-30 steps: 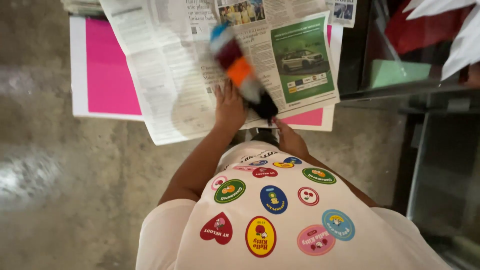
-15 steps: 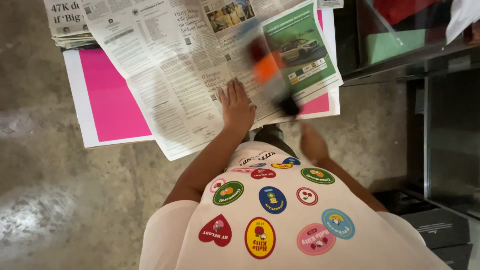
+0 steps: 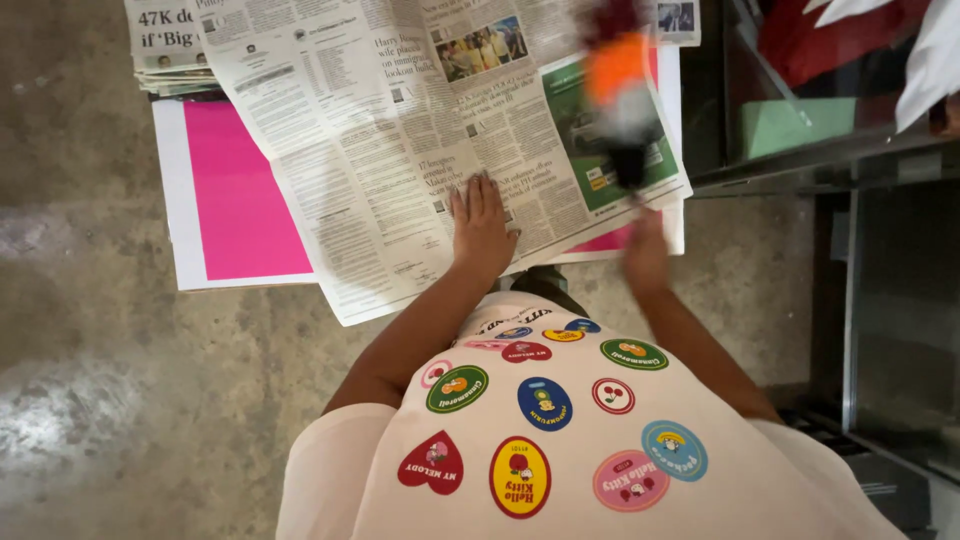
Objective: Cleaning dust off old newspapers using a duster.
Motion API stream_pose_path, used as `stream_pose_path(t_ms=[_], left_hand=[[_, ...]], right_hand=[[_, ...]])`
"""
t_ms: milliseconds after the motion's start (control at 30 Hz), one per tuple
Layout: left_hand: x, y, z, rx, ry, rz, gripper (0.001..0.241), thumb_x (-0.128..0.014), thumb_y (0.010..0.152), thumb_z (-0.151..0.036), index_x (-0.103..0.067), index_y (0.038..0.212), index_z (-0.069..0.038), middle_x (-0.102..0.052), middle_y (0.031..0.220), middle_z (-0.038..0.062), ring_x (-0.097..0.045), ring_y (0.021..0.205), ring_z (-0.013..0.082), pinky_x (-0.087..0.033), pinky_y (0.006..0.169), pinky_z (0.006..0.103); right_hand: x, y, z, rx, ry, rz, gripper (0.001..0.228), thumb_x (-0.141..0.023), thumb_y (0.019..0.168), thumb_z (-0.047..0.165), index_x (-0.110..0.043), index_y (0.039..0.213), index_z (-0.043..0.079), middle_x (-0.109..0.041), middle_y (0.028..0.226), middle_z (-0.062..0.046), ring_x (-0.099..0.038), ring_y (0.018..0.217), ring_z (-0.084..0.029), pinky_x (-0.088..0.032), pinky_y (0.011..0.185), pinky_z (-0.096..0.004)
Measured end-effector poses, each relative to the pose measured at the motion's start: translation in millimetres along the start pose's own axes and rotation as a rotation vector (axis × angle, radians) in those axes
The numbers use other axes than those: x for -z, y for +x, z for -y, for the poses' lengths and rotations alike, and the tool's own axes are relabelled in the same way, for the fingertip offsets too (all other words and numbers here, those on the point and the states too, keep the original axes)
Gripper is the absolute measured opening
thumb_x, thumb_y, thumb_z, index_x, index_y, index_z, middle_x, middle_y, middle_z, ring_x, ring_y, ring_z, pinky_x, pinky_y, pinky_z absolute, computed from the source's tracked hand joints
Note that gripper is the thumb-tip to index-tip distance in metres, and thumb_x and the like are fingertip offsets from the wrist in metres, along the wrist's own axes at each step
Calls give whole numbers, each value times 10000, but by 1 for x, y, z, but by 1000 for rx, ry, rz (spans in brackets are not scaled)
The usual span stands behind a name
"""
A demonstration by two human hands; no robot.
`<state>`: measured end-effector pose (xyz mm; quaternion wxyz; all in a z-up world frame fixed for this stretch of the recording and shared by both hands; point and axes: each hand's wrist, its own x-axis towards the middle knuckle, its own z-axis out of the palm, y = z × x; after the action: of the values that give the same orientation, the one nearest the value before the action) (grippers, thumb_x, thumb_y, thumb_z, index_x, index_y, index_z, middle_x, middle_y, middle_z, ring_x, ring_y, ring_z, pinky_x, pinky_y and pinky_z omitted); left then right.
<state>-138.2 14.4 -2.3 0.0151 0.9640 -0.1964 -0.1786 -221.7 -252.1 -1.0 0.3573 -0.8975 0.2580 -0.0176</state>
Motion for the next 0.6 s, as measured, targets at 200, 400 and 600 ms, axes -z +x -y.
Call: stream_pose_path(t_ms=[200, 400, 600], left_hand=[[-11, 2, -2, 16, 58, -104, 961, -617, 927, -553, -262, 1587, 50, -231, 1662, 237, -137, 1554, 423, -66, 1238, 656], [-12, 1, -3, 47, 39, -111, 970, -634, 911, -562, -268, 1597, 17, -233, 1665, 210, -159, 1552, 399, -94, 1242, 650], [-18, 5, -5, 77, -9, -125, 1010, -730, 852, -500, -268, 1600, -4, -208, 1684, 178, -169, 1557, 380, -128, 1249, 634]], right_hand=[[-79, 50, 63, 348, -494, 404, 444, -401, 990, 265, -389, 1430, 330, -583, 1232, -99, -694, 1072, -404, -562, 962, -559], [-29, 112, 42, 245, -477, 229, 542, -757, 883, 132, -436, 1317, 88, -623, 1124, -254, -682, 1039, -506, -537, 880, -629], [-42, 180, 52, 388, -363, -6, 331, -584, 956, 67, -522, 1266, 165, -702, 1019, -130, -724, 919, -408, -567, 750, -564]])
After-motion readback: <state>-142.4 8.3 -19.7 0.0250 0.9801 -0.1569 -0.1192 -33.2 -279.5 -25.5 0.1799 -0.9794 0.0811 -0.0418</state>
